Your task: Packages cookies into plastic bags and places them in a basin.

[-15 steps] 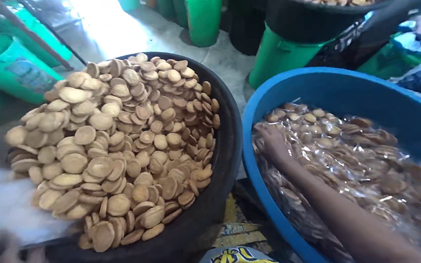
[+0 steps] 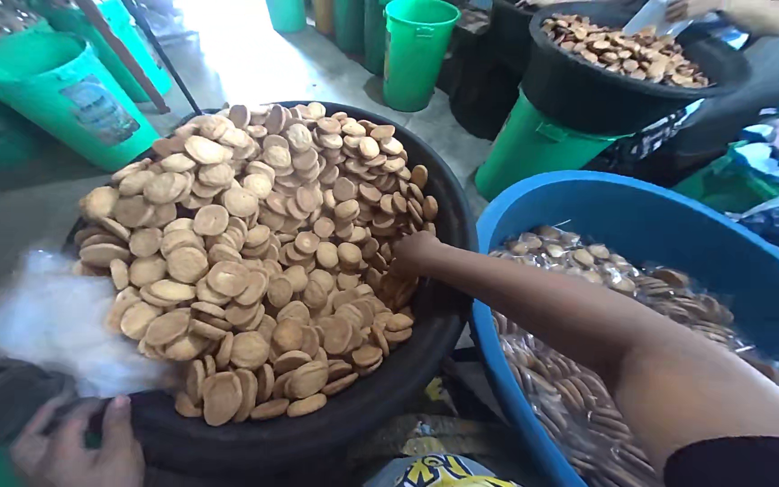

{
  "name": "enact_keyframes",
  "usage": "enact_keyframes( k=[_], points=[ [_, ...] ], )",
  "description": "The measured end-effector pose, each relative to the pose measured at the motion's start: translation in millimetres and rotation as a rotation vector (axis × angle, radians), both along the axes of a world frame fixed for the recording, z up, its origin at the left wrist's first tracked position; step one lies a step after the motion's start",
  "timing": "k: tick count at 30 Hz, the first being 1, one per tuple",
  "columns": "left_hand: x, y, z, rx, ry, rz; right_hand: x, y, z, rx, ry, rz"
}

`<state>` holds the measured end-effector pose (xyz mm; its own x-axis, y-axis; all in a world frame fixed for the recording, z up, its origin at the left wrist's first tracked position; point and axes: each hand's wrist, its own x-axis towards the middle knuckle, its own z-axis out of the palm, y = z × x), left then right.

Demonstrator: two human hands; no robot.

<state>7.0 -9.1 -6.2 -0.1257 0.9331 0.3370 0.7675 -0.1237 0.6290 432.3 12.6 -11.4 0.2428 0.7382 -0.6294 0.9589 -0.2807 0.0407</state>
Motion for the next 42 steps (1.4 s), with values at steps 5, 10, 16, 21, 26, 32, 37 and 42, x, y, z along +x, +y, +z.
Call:
enact_keyframes(
  k=[5,10,16,21,26,32,37,42],
  points=[
    [6,-2,3,0.087,0.096,0.070,20,2,-4,0.052,0.201,0.082],
    [7,-8,8,0.083,0.162,0.063,3,2,-5,-0.116,-0.071,0.070],
    [35,-28,13,0.341,0.257,-0.234,19,0,12,-0.129,0.223,0.192],
    [61,-37,12,0.101,-0.042,-0.648,22,-4,4,0.079,0.254,0.214],
    [66,-31,15,-0.065,-0.607,-0.628,4,6,-20,0.025,0.045,0.357],
    [76,-37,12,0.203,-0.815,-0.397,9,12,-30,0.056,0.066,0.494],
    [81,-38,7,0.363,-0.769,-0.374,2,4,-18,-0.014,0.035,0.508],
    [81,-42,7,0.395,-0.671,-0.406,4,6,-14,-0.005,0.026,0.609]
  ],
)
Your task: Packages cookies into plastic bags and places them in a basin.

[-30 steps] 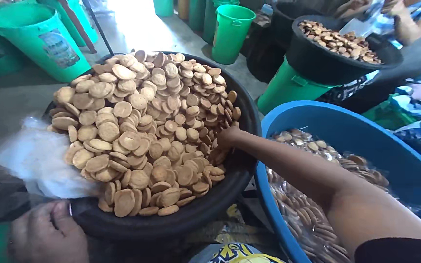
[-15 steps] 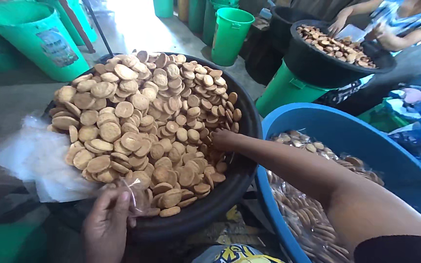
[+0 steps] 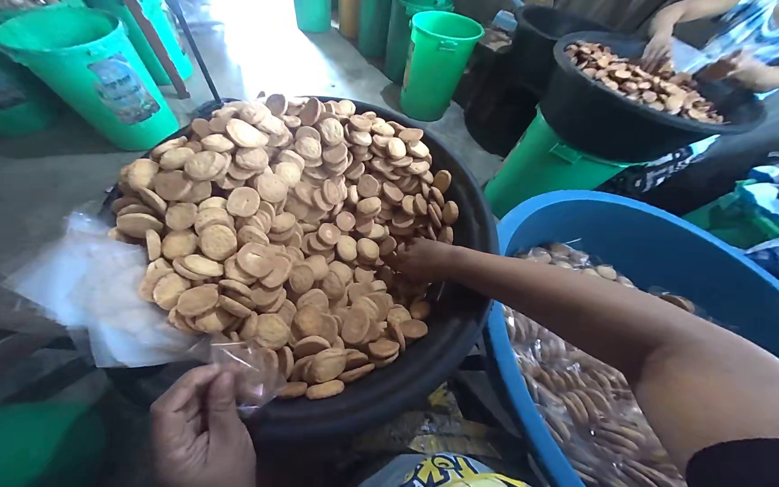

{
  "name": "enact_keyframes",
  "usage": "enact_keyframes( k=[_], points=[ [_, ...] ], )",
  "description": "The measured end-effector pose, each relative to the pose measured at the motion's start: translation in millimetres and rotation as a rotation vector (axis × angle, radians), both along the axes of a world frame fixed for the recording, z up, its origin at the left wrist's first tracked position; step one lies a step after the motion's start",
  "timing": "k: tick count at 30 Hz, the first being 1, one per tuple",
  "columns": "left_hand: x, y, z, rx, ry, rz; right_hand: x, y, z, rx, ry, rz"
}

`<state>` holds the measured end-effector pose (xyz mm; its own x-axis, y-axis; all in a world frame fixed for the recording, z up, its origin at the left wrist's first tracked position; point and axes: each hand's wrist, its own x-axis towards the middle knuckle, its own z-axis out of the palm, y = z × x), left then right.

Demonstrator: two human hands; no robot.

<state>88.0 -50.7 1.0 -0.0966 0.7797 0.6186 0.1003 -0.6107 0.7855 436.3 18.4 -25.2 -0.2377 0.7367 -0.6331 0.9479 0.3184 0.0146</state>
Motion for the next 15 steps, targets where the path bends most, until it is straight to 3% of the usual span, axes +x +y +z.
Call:
enact_keyframes(
  k=[2,9,12,15],
  points=[
    [0,-1,0,0.000,0.010,-0.012,6,3,-1,-0.024,0.020,0.053],
    [4,-2,-1,0.028,-0.085,-0.002,5,8,-10,-0.065,-0.051,-0.068],
    [3,0,-1,0.057,-0.032,-0.002,6,9,12,0.078,0.153,-0.095],
    [1,-1,-2,0.046,0.046,-0.033,-12,-5,54,0.194,0.566,-0.163]
  ],
)
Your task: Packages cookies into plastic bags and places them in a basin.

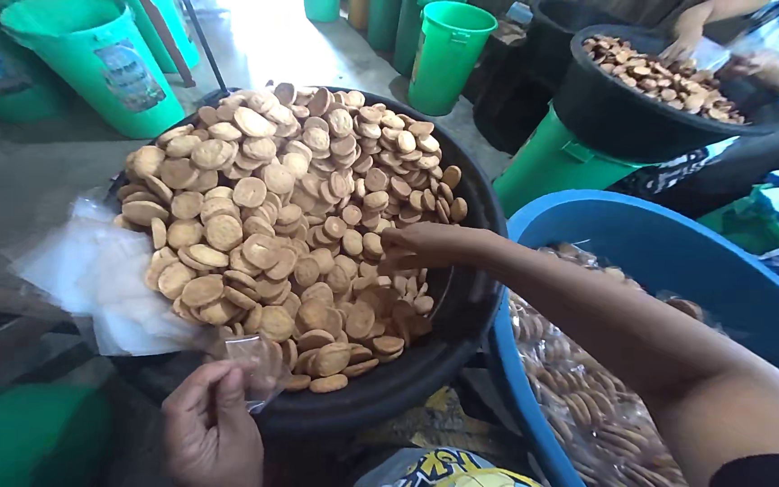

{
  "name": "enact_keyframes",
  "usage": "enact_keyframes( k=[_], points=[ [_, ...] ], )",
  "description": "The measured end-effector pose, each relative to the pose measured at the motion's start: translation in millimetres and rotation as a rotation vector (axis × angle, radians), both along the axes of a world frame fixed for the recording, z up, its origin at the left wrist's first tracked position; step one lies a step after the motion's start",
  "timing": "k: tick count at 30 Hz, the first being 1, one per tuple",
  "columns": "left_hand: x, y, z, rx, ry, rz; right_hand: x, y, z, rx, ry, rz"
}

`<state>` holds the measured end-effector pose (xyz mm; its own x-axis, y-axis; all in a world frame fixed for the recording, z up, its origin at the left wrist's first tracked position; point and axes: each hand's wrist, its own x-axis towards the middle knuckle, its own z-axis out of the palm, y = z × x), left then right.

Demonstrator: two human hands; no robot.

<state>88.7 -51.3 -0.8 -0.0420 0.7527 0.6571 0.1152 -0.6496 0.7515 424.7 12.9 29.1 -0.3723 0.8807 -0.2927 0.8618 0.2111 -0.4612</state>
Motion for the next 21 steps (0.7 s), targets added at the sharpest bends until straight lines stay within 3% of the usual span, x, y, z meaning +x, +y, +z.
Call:
enact_keyframes(
  k=[3,6,8,11,16,18,21],
  points=[
    [0,-1,0,-0.011,-0.006,-0.017,-23,-19,1,-0.071,0.211,0.026],
    [1,0,0,-0.025,-0.079,-0.039,-37,-31,-13,-0.204,0.254,0.058],
    [3,1,0,-0.010,-0.105,-0.039,-39,-28,-11,-0.208,0.334,-0.071],
    [3,0,0,0.012,-0.045,-0.007,-32,-13,-11,-0.256,0.693,-0.416],
    [1,1,-5,0.009,0.076,0.051,-33,4,-2,-0.279,1.297,-0.624],
    [4,1,-4,-0.015,0.032,0.027,-36,12,-2,-0.236,1.219,-0.656],
    [7,0,0,-0.029,-0.042,-0.024,-46,30,-10,0.027,0.513,-0.556]
  ],
)
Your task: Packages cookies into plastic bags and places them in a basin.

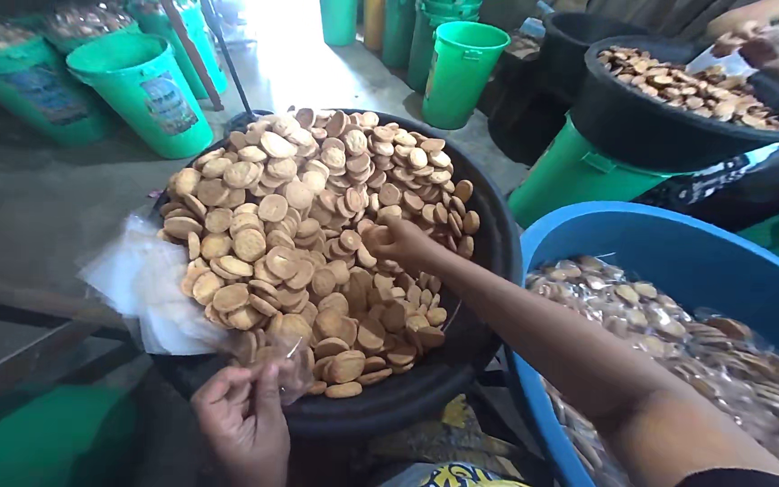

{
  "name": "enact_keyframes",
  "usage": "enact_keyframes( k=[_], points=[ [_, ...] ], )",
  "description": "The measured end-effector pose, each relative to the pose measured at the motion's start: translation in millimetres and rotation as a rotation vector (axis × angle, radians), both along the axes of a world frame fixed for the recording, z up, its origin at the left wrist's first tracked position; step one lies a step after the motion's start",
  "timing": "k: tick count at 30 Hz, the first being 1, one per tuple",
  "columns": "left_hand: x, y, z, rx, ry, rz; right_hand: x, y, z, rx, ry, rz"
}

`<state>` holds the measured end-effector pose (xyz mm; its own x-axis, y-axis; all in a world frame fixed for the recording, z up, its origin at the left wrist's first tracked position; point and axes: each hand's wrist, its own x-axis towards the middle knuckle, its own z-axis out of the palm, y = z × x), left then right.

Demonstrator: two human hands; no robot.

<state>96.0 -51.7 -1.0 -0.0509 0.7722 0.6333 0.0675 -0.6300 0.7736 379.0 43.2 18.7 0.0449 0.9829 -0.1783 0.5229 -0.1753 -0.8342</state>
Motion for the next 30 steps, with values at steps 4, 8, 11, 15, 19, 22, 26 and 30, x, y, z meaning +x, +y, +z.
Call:
enact_keyframes(
  k=[4,8,11,15,19,22,26,30],
  points=[
    [-2,-1,-2,0.027,0.078,0.037,-26,27,-14,-0.250,-0.454,0.232],
    [-4,0,-4,0.016,0.110,0.056,-34,23,-11,-0.178,-0.553,0.358],
    [0,0,1,-0.031,0.068,0.002,-28,4,-10,-0.024,-0.623,0.466],
    [-3,-1,22,0.081,0.427,0.065,-7,-27,6,-0.009,-0.402,0.409],
    [12,11,56,0.296,0.831,0.175,20,-67,18,0.081,0.599,0.154],
    [36,32,56,0.304,0.944,0.146,21,-87,19,0.173,1.104,0.200],
    [80,37,69,-0.024,0.868,-0.005,1,-114,51,0.444,0.498,0.229],
    [107,34,60,-0.028,0.773,-0.072,-25,-131,54,0.661,-0.285,0.106]
  ],
)
